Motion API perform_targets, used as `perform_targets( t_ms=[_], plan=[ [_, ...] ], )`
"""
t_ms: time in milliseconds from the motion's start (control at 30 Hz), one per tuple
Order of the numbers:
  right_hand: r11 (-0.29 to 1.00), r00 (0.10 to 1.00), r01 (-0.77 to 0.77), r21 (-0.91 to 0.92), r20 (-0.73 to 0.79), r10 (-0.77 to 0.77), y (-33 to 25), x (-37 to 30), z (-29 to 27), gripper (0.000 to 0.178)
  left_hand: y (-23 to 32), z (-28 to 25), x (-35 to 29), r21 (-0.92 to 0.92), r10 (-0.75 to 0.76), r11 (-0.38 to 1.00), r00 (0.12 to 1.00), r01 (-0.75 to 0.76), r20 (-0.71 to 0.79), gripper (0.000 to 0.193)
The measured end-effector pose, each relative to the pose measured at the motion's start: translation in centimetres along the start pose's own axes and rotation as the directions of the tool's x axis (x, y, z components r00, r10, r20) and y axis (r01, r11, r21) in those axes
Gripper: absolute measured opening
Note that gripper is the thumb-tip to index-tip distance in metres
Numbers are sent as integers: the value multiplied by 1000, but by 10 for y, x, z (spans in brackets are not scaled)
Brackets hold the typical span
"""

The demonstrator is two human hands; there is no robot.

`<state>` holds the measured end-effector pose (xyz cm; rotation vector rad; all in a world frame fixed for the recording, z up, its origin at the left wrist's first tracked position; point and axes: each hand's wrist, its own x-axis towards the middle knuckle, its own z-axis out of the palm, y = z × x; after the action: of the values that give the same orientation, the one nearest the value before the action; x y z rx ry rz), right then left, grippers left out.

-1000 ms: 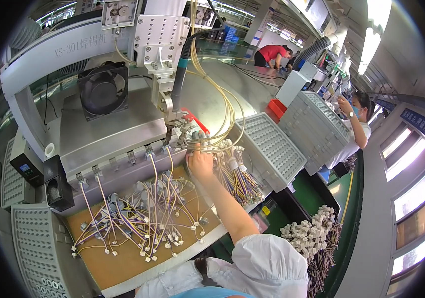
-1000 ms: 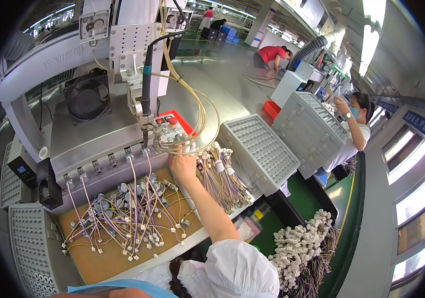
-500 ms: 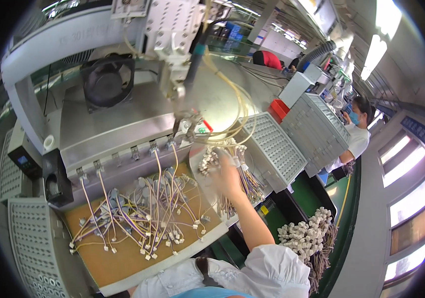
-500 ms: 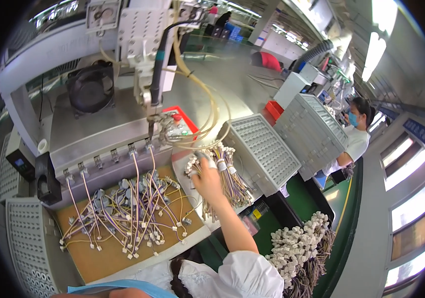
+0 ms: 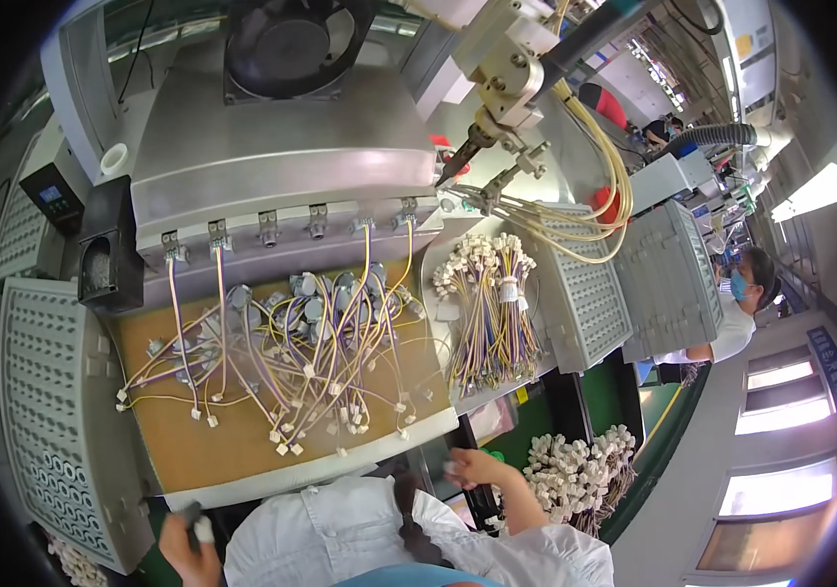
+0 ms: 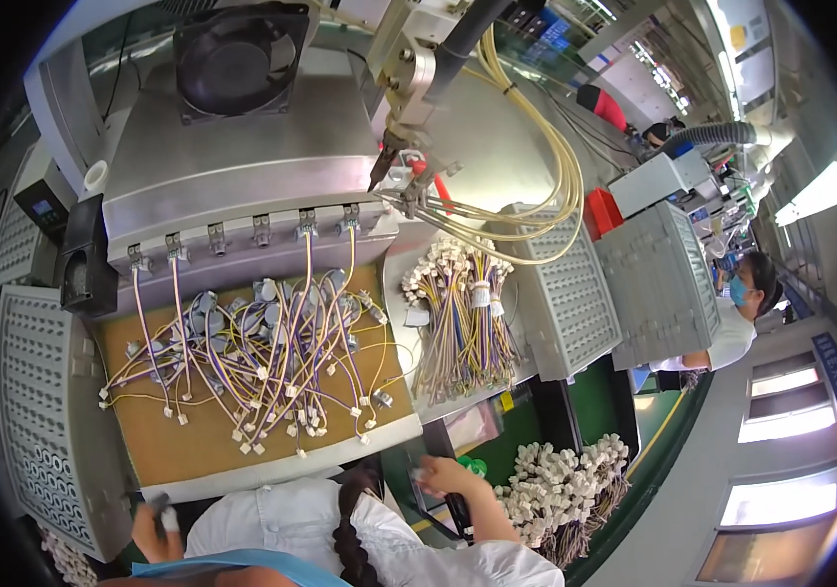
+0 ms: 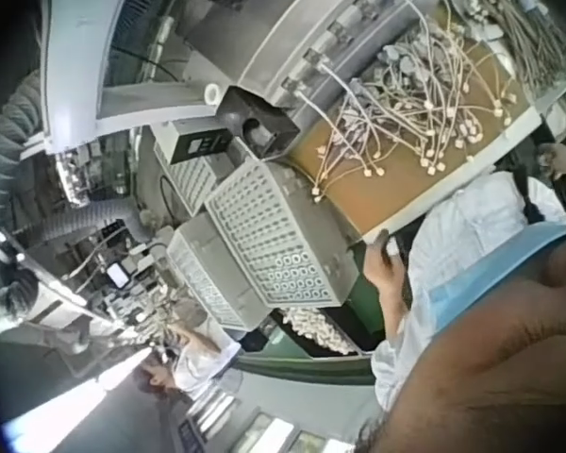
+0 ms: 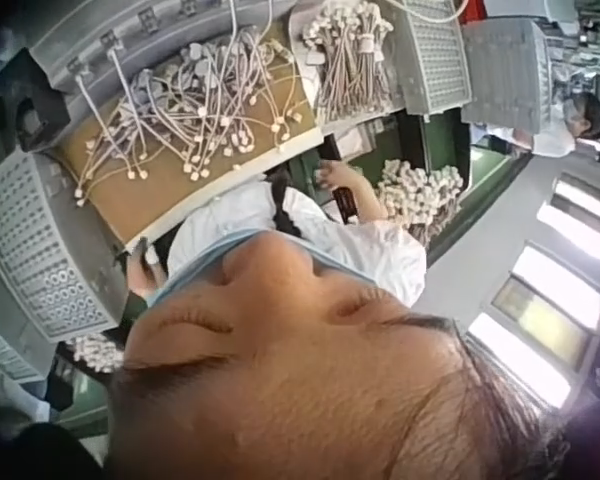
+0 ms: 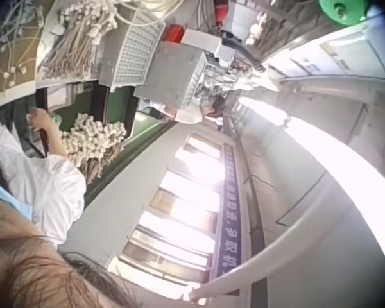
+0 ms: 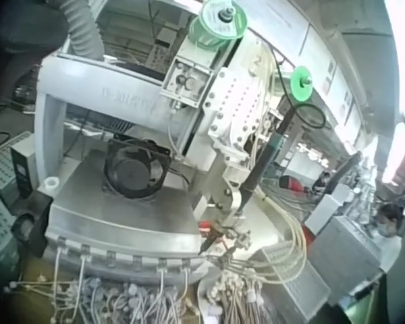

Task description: The person attaches components to wire harnesses by hand, presses a button to run the automatic soldering machine, gathers the soldered wire harnesses, and attaches components to a new set of wire harnesses.

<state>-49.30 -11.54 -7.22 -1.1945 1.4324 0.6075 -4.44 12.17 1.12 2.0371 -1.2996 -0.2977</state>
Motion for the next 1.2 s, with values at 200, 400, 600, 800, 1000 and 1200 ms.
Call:
perform_targets(
  t_ms=[200,400,600,800,1000,1200],
  plan=[
    [769,895,446,-458,204,-397,-45,-33,-25,27,63,29,79,-426,-160,899,981,99,-109,18],
    [867,862,497,-35,140,-488,-101,-103,-102,29,140,88,220,-302,306,917,945,-261,113,35],
    [760,939,344,-552,181,-293,-26,5,-45,41,163,159,304,-679,143,588,770,439,622,34],
    [916,902,291,277,-400,-166,45,147,80,37,180,169,305,-698,209,289,669,655,714,23],
    [859,755,478,182,-585,-295,30,189,108,49,187,163,308,-725,256,300,680,620,687,20],
    [959,859,221,-176,-430,-277,12,151,117,47,192,162,296,-790,375,357,698,498,610,23]
  ],
)
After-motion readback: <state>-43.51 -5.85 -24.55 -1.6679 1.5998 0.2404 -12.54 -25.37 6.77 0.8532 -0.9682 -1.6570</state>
